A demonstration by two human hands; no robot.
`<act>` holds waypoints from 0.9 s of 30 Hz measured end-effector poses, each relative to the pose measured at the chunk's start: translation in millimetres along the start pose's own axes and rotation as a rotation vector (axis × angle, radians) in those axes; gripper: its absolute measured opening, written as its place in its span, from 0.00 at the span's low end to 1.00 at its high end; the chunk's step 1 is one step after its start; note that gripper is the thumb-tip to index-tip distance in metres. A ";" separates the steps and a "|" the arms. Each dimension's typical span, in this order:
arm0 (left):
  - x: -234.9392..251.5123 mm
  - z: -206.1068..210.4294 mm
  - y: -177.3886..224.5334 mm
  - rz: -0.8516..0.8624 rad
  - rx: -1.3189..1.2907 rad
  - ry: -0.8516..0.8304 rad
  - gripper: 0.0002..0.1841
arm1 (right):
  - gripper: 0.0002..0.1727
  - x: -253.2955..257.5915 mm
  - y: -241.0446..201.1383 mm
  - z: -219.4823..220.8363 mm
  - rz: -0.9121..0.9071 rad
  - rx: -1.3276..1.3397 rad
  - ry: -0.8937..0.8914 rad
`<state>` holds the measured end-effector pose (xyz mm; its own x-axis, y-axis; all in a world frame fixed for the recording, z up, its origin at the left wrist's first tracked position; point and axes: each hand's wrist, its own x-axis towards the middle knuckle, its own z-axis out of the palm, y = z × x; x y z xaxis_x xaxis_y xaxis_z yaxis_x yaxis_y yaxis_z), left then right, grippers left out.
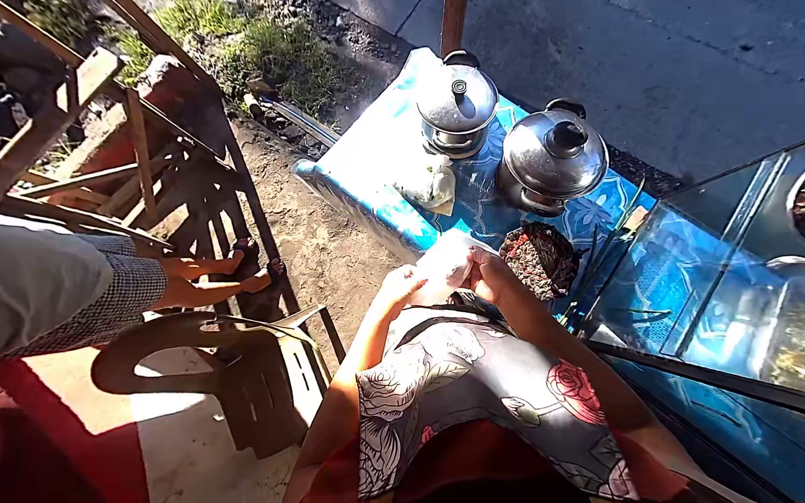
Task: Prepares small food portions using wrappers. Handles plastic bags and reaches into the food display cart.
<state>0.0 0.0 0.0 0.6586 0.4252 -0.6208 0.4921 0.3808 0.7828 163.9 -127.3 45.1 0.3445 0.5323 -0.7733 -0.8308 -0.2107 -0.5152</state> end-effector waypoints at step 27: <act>8.2 -87.3 9.4 -0.182 -0.742 0.058 0.18 | 0.16 70.9 -13.0 34.3 -0.027 -0.885 -0.153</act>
<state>-39.7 78.8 -1.4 0.5625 0.3377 -0.7547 0.0652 0.8918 0.4476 184.2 -58.7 9.6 0.2444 0.6368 -0.7313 -0.1603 -0.7172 -0.6781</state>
